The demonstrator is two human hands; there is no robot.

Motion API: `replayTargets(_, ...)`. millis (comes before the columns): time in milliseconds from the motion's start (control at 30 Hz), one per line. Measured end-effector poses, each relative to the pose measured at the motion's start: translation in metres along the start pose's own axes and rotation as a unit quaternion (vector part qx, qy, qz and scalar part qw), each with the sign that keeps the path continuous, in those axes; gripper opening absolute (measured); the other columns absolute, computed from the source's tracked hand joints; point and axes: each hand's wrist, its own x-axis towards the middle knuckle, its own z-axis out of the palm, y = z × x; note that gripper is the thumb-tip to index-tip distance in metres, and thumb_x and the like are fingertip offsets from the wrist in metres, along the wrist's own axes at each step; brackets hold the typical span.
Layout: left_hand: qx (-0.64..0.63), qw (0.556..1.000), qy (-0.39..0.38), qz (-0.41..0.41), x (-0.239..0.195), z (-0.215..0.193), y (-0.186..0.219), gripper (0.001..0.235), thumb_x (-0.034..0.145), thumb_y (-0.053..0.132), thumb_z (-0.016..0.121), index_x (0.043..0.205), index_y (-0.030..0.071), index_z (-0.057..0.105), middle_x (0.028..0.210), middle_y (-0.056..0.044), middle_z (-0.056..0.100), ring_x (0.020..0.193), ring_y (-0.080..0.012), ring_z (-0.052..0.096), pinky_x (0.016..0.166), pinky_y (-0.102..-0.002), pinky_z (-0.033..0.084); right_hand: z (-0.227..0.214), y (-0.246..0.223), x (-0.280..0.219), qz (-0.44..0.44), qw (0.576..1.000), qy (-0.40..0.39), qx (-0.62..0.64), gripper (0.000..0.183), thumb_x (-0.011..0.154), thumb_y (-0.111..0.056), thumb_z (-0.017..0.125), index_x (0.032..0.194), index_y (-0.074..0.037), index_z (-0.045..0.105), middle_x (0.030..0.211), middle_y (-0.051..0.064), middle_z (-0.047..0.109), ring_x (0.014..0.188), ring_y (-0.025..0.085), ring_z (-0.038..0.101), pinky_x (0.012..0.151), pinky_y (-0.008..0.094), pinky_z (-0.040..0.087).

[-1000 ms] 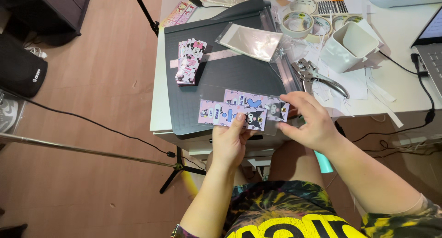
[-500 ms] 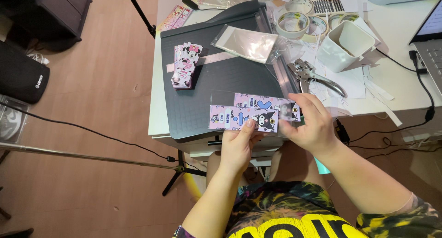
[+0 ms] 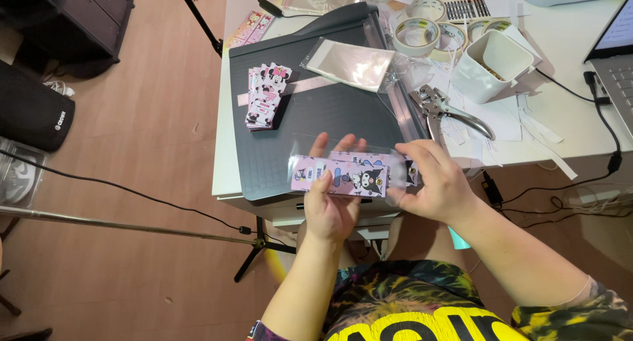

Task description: The person places small rectangular items with Hello Kitty and Kuromi designs into clear plastic sleeves. They handle the items one at a time, align them, and insert them into the sleeves on a desk workspace.

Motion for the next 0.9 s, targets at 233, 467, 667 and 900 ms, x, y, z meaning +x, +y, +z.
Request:
replayTargets(233, -0.024, 1.0, 0.01, 0.007, -0.007, -0.011, -0.012, 0.051, 0.102, 0.02, 0.039, 0.149, 0.002, 0.036, 0.146, -0.03, 0.047, 0.143, -0.0465, 0.039, 0.115, -0.061, 0.037, 0.0, 0.005, -0.008, -0.024, 0.998, 0.013, -0.05, 0.053, 0.089, -0.049, 0.072, 0.111, -0.001, 0.072, 0.093, 0.012, 0.068, 0.085, 0.026, 0.071, 0.074, 0.035, 0.06)
replayTargets(467, -0.036, 0.999, 0.012, 0.003, -0.01, -0.014, -0.018, 0.052, 0.1, 0.02, 0.039, 0.148, 0.001, 0.036, 0.148, -0.028, 0.046, 0.144, -0.0461, 0.038, 0.118, -0.06, 0.034, 0.004, 0.012, -0.016, -0.074, 0.981, 0.03, -0.178, 0.071, 0.095, -0.07, 0.043, 0.111, -0.007, 0.074, 0.092, 0.007, 0.067, 0.082, 0.022, 0.071, 0.071, 0.032, 0.058)
replayTargets(667, -0.052, 0.998, -0.006, -0.019, -0.006, -0.014, -0.004, 0.058, 0.1, 0.029, 0.039, 0.155, 0.01, 0.031, 0.156, -0.028, 0.038, 0.142, -0.0451, 0.04, 0.113, -0.059, 0.041, 0.004, 0.013, -0.011, -0.097, 0.987, 0.07, -0.103, 0.062, 0.096, -0.057, 0.06, 0.114, 0.002, 0.067, 0.098, 0.016, 0.07, 0.086, 0.03, 0.072, 0.073, 0.038, 0.059)
replayTargets(900, -0.085, 0.996, 0.003, -0.042, -0.005, -0.026, -0.011, 0.064, 0.095, 0.037, 0.049, 0.153, 0.013, 0.037, 0.157, -0.026, 0.04, 0.137, -0.0464, 0.046, 0.106, -0.062, 0.047, 0.0, -0.001, 0.009, -0.128, 0.985, 0.111, -0.028, 0.041, 0.093, -0.039, 0.074, 0.103, 0.001, 0.071, 0.115, 0.021, 0.075, 0.096, 0.031, 0.075, 0.08, 0.036, 0.06)
